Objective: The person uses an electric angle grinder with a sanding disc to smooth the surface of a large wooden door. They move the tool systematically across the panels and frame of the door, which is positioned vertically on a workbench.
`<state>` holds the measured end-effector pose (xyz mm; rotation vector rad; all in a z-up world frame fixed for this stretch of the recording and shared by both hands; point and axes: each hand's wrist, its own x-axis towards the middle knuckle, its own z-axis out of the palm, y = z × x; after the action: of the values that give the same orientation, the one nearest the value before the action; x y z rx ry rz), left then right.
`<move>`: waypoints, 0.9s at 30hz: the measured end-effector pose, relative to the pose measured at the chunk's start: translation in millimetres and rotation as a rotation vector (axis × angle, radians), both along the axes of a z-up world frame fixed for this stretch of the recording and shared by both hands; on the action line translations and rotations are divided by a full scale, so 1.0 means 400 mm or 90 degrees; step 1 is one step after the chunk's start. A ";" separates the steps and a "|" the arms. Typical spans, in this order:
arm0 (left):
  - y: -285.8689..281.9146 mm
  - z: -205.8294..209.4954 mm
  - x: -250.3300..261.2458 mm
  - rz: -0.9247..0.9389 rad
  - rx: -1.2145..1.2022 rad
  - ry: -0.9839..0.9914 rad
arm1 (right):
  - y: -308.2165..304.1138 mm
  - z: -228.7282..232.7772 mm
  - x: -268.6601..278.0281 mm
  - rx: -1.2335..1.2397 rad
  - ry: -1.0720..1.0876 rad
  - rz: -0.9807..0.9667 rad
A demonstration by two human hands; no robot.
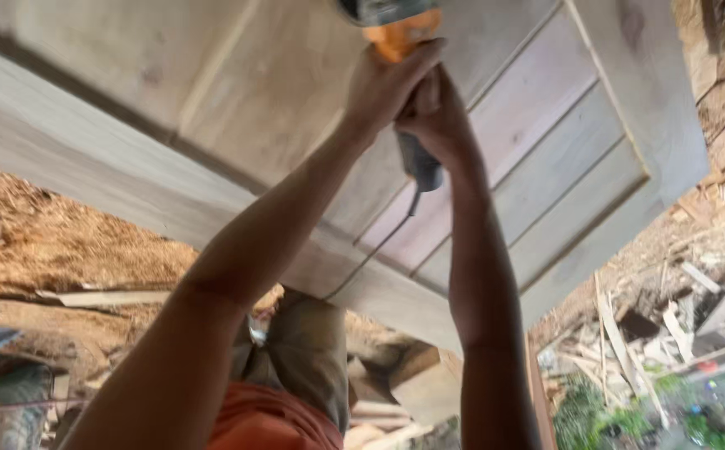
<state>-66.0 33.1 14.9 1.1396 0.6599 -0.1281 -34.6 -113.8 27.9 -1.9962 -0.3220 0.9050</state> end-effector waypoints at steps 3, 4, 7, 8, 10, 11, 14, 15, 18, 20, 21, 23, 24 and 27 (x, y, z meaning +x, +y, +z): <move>-0.003 -0.015 0.037 -0.020 0.030 0.001 | -0.021 -0.048 0.105 -0.027 0.119 -0.205; -0.010 -0.017 0.020 -0.021 0.021 0.019 | -0.039 -0.045 0.098 -0.041 0.139 -0.179; 0.014 -0.026 0.068 -0.034 0.029 0.008 | -0.014 -0.047 0.140 -0.019 0.071 -0.063; 0.020 -0.028 0.096 -0.046 0.032 -0.004 | 0.011 -0.052 0.105 0.006 -0.002 -0.001; 0.049 -0.016 -0.048 0.001 -0.006 0.039 | 0.055 -0.033 0.006 0.030 -0.105 0.103; 0.065 -0.002 -0.135 0.112 -0.091 -0.051 | 0.083 -0.012 -0.063 0.033 -0.140 0.140; 0.080 0.068 -0.350 0.185 -0.199 0.005 | 0.150 0.081 -0.209 -0.085 0.040 0.161; 0.077 0.081 -0.379 0.202 -0.203 -0.025 | 0.167 0.107 -0.224 -0.056 0.060 0.180; 0.050 0.108 -0.391 0.227 -0.152 0.100 | 0.167 0.169 -0.211 -0.074 0.115 0.202; 0.031 0.088 -0.320 0.218 -0.179 0.054 | 0.150 0.160 -0.162 -0.097 0.091 0.146; 0.025 0.073 -0.266 0.205 -0.191 0.031 | 0.137 0.145 -0.132 -0.106 0.079 0.111; 0.018 0.036 -0.136 0.179 -0.156 0.034 | 0.108 0.088 -0.045 -0.131 0.180 -0.012; 0.021 0.014 -0.067 0.128 -0.069 0.081 | 0.092 0.049 0.014 -0.053 -0.019 0.069; 0.031 -0.039 0.111 0.040 0.012 0.031 | 0.061 -0.054 0.166 0.024 -0.108 0.066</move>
<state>-21.8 45.4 -0.8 1.1350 0.7409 -0.0973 31.8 -89.4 6.4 -2.0410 -0.5379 0.7888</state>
